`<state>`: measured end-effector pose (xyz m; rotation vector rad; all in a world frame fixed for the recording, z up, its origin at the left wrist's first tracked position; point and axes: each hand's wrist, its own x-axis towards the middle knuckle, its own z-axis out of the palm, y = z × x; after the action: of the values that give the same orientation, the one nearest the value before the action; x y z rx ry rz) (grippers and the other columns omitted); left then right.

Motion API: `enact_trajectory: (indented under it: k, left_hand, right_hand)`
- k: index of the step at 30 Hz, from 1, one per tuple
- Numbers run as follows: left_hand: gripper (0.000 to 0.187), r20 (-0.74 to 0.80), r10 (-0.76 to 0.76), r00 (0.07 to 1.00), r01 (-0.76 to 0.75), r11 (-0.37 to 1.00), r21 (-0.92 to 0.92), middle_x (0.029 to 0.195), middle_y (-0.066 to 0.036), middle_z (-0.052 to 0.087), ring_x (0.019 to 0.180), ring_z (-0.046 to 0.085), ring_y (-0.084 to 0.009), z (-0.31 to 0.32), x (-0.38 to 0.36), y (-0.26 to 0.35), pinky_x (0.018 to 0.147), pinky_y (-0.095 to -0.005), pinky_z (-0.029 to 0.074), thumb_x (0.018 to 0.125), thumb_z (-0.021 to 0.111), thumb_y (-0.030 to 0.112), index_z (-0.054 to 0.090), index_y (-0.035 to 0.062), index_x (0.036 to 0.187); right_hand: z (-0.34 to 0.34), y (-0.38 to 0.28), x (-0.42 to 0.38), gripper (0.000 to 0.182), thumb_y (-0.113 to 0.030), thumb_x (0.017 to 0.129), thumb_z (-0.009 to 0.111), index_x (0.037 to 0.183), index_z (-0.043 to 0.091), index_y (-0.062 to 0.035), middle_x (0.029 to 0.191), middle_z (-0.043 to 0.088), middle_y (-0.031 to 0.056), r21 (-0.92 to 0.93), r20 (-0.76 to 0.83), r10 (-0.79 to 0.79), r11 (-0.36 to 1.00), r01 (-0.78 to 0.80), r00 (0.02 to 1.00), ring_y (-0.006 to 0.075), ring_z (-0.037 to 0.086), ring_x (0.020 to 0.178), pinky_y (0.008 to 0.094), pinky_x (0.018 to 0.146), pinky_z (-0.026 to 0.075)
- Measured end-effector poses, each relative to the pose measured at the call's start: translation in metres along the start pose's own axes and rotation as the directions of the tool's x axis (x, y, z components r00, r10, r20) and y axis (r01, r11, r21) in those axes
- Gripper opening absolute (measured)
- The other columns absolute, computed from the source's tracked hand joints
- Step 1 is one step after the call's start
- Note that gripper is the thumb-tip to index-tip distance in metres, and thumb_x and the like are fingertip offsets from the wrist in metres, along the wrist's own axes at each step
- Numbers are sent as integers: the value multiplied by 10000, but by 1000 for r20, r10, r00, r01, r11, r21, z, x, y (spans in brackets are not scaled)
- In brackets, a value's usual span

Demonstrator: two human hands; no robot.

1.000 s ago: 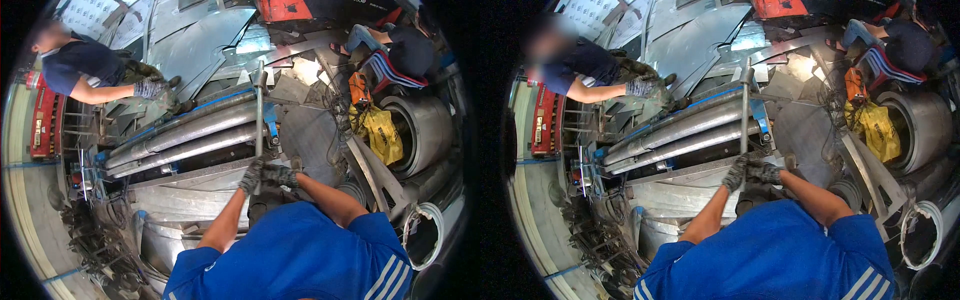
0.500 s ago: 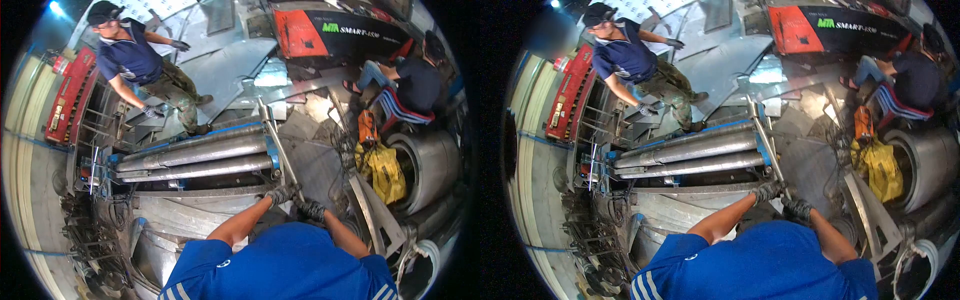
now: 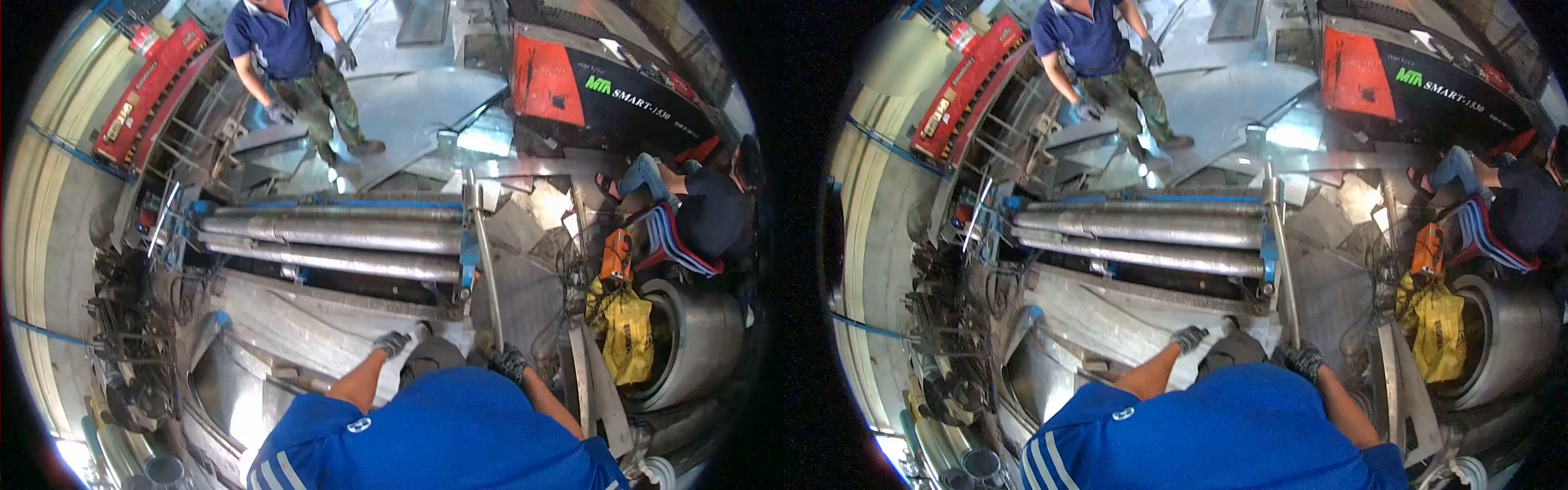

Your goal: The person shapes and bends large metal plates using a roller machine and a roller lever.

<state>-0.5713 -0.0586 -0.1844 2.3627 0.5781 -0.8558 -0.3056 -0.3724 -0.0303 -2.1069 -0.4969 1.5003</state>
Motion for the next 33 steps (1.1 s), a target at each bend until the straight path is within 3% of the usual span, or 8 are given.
enact_trajectory:
  k: [4,6,8,12,18,22,27,33]
  left_hand:
    - [570,30,-169,985,171,977,-124,1207,-219,636,1163,566,-415,-73,-52,55,995,-476,433,1002,334,516,640,76,1193]
    - [641,4,-73,997,73,986,-149,1258,-244,602,1210,532,-411,-68,-42,48,1005,-463,425,980,352,569,643,36,1186]
    - [652,84,-136,987,150,972,-180,1274,-238,598,1215,534,-405,-83,-32,60,1018,-447,421,978,370,566,620,16,1223]
    - [528,-16,-48,999,43,970,-238,1220,-213,628,1140,585,-402,-113,-24,71,955,-459,462,961,385,483,657,73,1155]
    - [448,-53,96,994,-108,950,-292,1323,-183,586,1219,547,-372,-101,22,-13,1059,-406,404,968,516,372,590,62,1284]
    - [548,78,335,939,-342,892,295,1348,-160,566,1269,510,-334,-93,44,-89,1101,-399,391,841,647,91,503,103,1369]
    - [284,5,238,971,-238,971,21,1022,-115,621,863,580,-247,-78,35,-157,722,-394,495,960,505,269,644,105,1146]
    - [304,-41,172,984,-177,951,-254,748,-112,604,635,606,-228,-81,53,-133,575,-389,498,943,542,346,677,86,1025]
  right_hand:
    - [-16,0,-2,458,-465,852,620,1007,661,-36,916,694,217,-64,-166,-37,998,26,985,378,660,888,436,792,510]
    - [-28,145,86,450,-464,834,647,1004,670,-48,880,694,204,-788,-64,-464,567,241,884,386,657,809,444,737,515]
    - [-53,156,89,485,-483,822,652,1043,659,-52,871,681,214,-110,-421,-2,993,-49,907,408,643,785,461,735,521]
    - [-62,92,35,475,-448,814,698,1065,650,-47,833,690,165,-238,-455,-21,966,-98,890,351,660,725,446,664,540]
    - [26,102,-59,347,-258,807,788,1064,656,-66,731,641,38,497,-382,443,838,-224,811,118,572,553,295,495,486]
    - [99,177,-139,318,-223,790,803,1043,662,-91,734,638,21,549,-352,528,785,-286,773,104,535,545,305,453,423]
    - [162,191,-172,561,-624,774,689,849,692,-69,748,673,157,-19,-489,522,795,-607,699,296,671,736,458,662,508]
    - [229,253,-134,468,-577,830,638,927,696,-123,845,701,116,-59,-261,675,702,-710,690,319,675,783,446,706,514]
